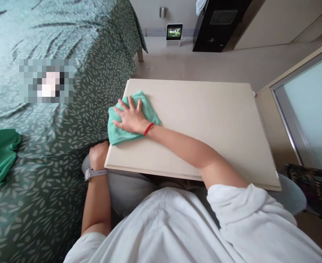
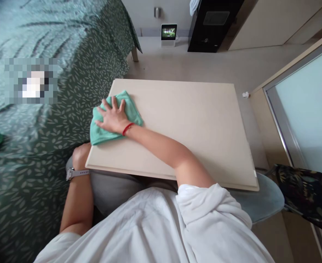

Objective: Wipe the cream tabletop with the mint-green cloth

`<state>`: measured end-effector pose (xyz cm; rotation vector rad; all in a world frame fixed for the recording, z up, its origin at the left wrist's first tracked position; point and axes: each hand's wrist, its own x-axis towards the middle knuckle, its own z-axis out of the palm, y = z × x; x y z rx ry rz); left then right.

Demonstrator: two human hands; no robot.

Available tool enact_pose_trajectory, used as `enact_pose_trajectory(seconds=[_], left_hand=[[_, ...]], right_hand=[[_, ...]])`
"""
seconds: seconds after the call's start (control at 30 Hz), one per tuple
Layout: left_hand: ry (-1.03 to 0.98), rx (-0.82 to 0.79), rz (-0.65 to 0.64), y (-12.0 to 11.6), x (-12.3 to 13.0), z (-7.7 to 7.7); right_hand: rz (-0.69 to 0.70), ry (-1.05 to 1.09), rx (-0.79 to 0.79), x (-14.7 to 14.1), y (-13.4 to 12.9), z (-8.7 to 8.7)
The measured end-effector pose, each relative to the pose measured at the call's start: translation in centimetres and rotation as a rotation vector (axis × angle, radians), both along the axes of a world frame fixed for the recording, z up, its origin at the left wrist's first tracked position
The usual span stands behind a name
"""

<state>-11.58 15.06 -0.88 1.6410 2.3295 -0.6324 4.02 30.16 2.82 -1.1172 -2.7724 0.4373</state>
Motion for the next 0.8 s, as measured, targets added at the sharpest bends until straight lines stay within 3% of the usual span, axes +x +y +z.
enact_pose_trajectory(seconds=[0.13, 0.27, 0.43, 0.53, 0.67, 0.8], left_hand=[[0.027, -0.088, 0.004, 0.4, 0.4, 0.5], [0.038, -0.094, 0.019, 0.2, 0.5, 0.7], [0.032, -0.068, -0.006, 0.0, 0.5, 0.7], [0.061, -0.065, -0.006, 0.0, 0.6, 0.6], [0.089, -0.059, -0.010, 0.1, 0.6, 0.4], [0.085, -0.057, -0.028, 0.0, 0.5, 0.2]], right_hand=[[-0.197, 0.004, 0.010, 4.8, 7.3, -1.2], [-0.420, -0.024, 0.038, 15.5, 11.3, -2.1], [-0.793, -0.144, 0.009, 30.0, 9.6, -1.1], [-0.970, -0.138, -0.031, 35.9, 6.7, -0.6], [-1.132, -0.064, -0.093, 38.4, 3.2, -0.8], [-1.148, -0.196, -0.044, 35.8, 1.8, -1.3]])
